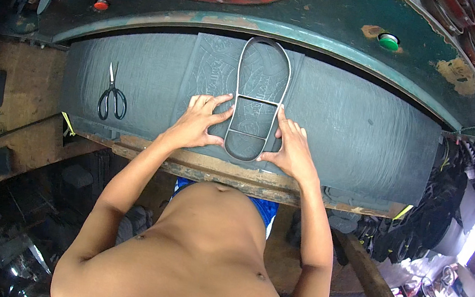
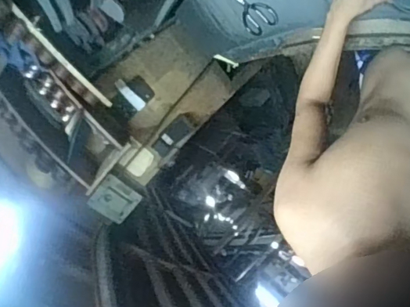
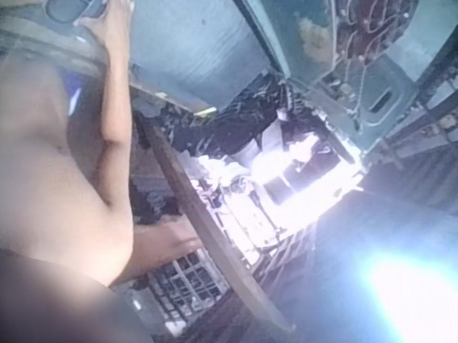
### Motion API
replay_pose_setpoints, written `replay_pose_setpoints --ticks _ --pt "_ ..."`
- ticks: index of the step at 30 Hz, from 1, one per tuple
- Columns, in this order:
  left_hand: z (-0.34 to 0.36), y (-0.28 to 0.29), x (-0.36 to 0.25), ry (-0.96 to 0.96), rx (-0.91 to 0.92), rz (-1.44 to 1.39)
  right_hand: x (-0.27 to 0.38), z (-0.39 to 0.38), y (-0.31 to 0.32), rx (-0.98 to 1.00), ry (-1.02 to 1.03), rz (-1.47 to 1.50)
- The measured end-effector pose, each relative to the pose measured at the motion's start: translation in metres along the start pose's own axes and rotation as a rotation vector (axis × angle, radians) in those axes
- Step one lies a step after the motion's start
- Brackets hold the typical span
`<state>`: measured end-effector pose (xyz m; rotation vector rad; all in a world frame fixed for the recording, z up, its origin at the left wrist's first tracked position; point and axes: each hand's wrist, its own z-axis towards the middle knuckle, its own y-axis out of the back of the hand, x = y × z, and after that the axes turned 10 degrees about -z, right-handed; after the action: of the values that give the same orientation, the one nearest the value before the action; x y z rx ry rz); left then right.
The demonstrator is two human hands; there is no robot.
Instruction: The person repeatedly cuts shoe sole blanks from a sheet of rubber using shears. They place a metal template on the sheet, cut around it, then remove the cut piece and repeat the cycle. The cut soles are stacked on the workbench.
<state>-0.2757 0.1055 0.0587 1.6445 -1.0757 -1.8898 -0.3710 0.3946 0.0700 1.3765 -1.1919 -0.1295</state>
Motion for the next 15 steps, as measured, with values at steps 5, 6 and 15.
replay_pose_setpoints --ticks 5,6,15 --pt "0.001 0.013 -0.002 0.005 0.057 -0.058 0.004 0.001 0.012 0.062 -0.013 0.052" --pt "0.002 0.018 0.0 -0.001 0.074 -0.08 0.005 0.001 0.019 0.094 -0.033 0.062" --pt "-0.01 0.162 0.053 0.049 -1.016 -0.136 0.011 0.03 0.178 -1.166 0.217 -0.357"
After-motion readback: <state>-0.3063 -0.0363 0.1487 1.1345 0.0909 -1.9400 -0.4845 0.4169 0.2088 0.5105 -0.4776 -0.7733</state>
